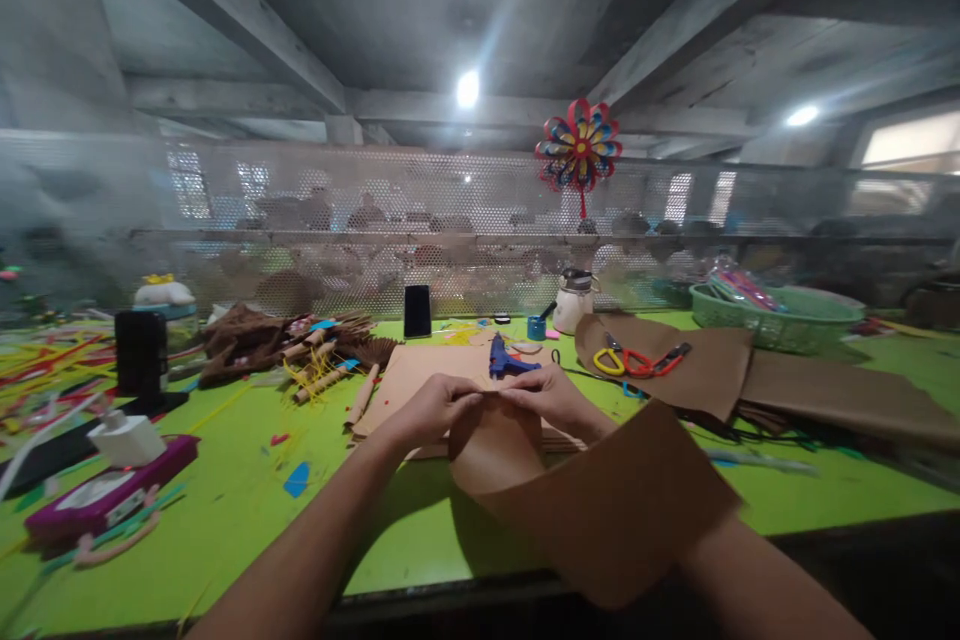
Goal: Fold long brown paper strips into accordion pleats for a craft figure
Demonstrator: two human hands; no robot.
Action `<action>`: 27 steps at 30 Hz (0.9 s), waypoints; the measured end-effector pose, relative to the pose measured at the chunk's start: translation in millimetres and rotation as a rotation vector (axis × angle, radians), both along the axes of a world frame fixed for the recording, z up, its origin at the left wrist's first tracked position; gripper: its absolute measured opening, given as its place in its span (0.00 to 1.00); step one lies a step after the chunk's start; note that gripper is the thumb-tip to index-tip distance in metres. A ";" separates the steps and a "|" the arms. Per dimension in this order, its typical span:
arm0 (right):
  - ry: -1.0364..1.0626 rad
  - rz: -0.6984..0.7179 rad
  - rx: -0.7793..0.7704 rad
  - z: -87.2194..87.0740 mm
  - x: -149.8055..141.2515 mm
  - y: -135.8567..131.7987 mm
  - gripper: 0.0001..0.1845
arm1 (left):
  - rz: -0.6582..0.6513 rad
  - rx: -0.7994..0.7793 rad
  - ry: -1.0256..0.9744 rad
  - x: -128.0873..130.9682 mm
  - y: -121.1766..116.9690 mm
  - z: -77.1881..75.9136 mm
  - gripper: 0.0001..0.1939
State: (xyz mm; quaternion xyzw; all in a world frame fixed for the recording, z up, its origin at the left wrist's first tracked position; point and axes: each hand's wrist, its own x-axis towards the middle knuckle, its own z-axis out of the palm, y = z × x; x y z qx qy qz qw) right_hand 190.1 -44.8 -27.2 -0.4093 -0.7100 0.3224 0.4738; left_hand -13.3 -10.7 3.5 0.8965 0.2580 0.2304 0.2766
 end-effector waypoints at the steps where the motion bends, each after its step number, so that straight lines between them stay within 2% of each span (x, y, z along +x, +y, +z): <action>1: 0.007 -0.007 0.002 -0.7 -0.2 0.5 0.17 | -0.003 -0.011 0.004 0.1 -0.7 1.3 0.16; 6: -0.012 -0.015 0.037 -2.5 -3.5 0.8 0.17 | -0.005 -0.095 0.031 1.5 0.4 2.1 0.21; 11: -0.081 -0.005 0.080 -3.1 -8.3 -0.4 0.17 | 0.058 -0.068 0.031 1.8 0.8 -0.6 0.22; 18: 0.193 -0.081 -0.064 5.2 -6.0 -4.4 0.17 | 0.062 0.074 -0.043 0.5 -4.7 4.5 0.20; 23: 0.367 -0.060 -0.104 6.7 -3.4 -3.4 0.16 | 0.083 0.045 -0.091 4.1 -9.8 7.5 0.20; 27: 0.337 -0.043 -0.136 7.6 -0.9 -4.7 0.20 | 0.057 0.008 -0.055 2.1 -7.3 9.1 0.19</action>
